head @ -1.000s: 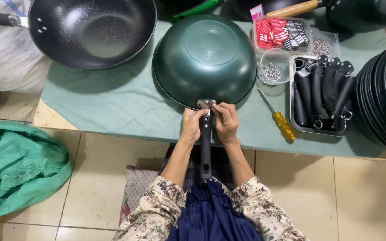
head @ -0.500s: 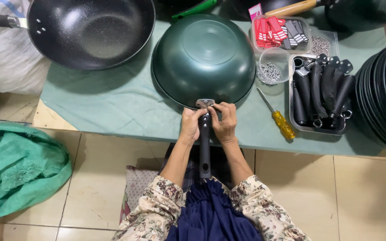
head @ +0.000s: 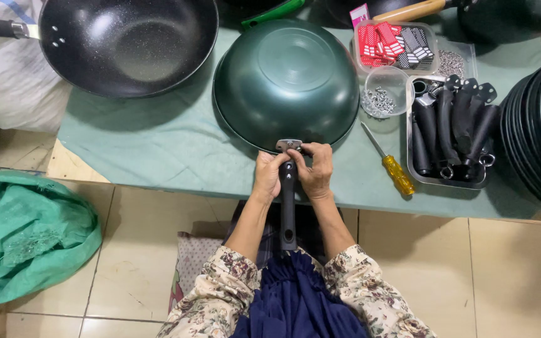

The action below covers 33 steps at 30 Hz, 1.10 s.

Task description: Attaching a handle to a wok using screws and a screwdriver

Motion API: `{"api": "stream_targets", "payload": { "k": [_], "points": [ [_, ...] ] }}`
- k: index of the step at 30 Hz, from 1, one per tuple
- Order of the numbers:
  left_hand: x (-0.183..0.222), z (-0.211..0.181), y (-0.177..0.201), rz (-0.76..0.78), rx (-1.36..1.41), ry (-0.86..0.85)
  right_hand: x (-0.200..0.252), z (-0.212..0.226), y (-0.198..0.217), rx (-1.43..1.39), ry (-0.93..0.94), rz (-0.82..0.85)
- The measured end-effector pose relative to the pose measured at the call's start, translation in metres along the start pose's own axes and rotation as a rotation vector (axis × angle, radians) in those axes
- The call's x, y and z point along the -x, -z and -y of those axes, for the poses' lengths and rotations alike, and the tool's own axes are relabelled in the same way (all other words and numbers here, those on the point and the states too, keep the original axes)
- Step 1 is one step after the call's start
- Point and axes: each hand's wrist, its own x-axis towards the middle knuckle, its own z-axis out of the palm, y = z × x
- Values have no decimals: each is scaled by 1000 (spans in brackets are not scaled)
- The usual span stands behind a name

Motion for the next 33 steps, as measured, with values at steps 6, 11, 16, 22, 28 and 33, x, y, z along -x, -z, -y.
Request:
{"api": "stream_targets", "payload": {
  "k": [6,11,16,22,28,33],
  "points": [
    [-19,40,38,6,4,-6,0,1,8,-52,33,48],
    [-7,14,12,-7,28,1,10,-10,3,-27,2,30],
    [-12,23,19,-16,15,4,2,-4,6,-13,-12,26],
    [-10,20,17,-22,-23,-18,1,1,8,-24,30,62],
    [-16,32,30,-14,9,0,4,-7,7,15,-14,33],
    [-11,22,18,-17,-24,-10,-3,5,8,2,16,42]
  ]
}}
